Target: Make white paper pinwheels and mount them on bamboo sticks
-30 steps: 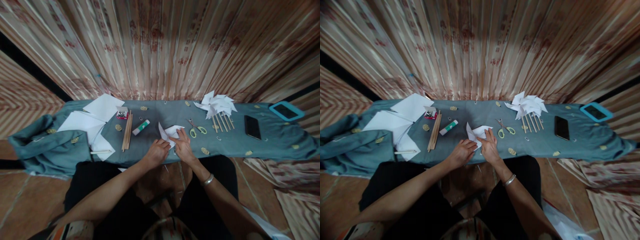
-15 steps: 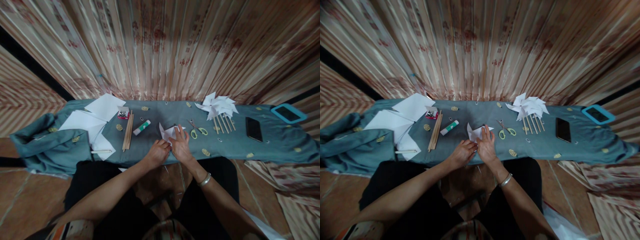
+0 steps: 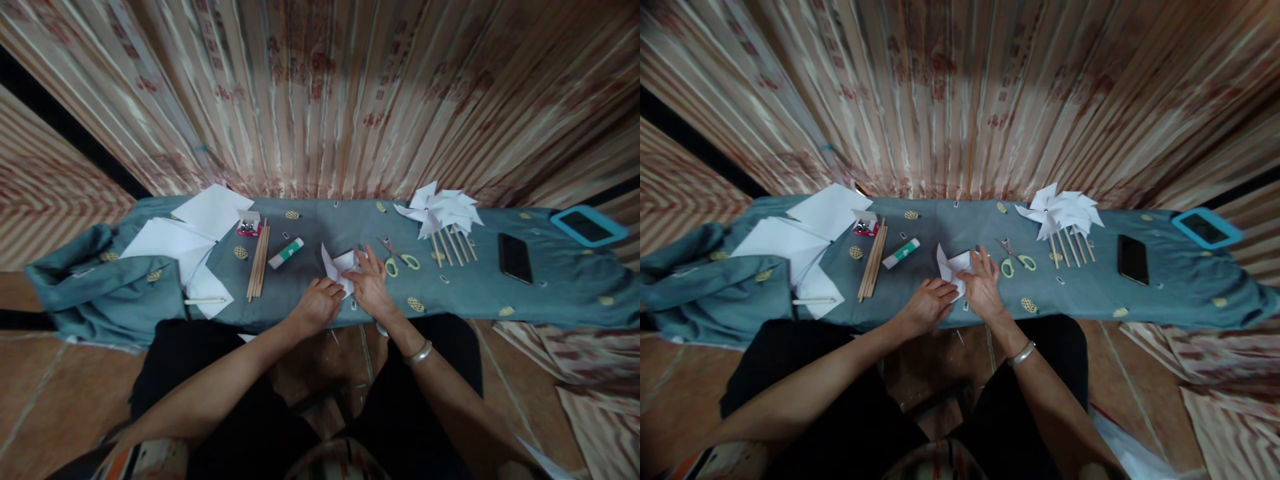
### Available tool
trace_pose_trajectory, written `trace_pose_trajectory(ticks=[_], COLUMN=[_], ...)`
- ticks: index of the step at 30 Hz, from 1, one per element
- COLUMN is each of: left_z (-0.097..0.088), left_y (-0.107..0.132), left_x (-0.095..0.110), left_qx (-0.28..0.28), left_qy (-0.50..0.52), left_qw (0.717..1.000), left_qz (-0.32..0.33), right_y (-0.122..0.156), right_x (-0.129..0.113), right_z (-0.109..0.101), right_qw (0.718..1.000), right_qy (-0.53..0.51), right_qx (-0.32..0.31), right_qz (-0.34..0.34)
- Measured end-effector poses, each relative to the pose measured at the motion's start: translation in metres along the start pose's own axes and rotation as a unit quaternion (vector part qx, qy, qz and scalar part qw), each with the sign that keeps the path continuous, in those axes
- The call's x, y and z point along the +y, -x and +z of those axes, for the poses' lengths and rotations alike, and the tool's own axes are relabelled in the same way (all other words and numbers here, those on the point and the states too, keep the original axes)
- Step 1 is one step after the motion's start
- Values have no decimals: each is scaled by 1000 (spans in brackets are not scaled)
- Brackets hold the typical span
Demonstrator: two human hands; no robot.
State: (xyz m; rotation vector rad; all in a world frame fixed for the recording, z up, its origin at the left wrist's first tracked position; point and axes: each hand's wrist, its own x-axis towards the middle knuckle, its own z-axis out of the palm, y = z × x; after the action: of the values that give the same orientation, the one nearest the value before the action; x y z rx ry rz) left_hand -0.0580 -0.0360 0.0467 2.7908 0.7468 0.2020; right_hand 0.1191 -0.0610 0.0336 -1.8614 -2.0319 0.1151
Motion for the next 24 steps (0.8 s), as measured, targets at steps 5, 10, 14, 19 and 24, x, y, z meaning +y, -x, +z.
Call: trace_pose_trajectory(ticks=[5, 10, 14, 19, 24], left_z=[-1, 0, 2, 4, 2], left_y=[0, -1, -2, -2, -1], left_x=[0, 0, 0, -1, -1], left_qx=[-7, -3, 1, 1, -4], left_qy=[5, 3, 4, 3, 2], left_qw=[1000, 1000, 1000, 1000, 1000], left_qz=[-3, -3, 1, -3, -1], right_y=[17, 16, 4, -5, 0], right_x=[3, -12, -28, -32, -10], right_z=[10, 4, -1, 0, -2], right_qw=[1000, 998, 994, 993, 999], right_qy=[-1, 56, 104, 115, 46], right_qx=[28, 5, -16, -14, -18], right_qz=[10, -4, -19, -23, -9])
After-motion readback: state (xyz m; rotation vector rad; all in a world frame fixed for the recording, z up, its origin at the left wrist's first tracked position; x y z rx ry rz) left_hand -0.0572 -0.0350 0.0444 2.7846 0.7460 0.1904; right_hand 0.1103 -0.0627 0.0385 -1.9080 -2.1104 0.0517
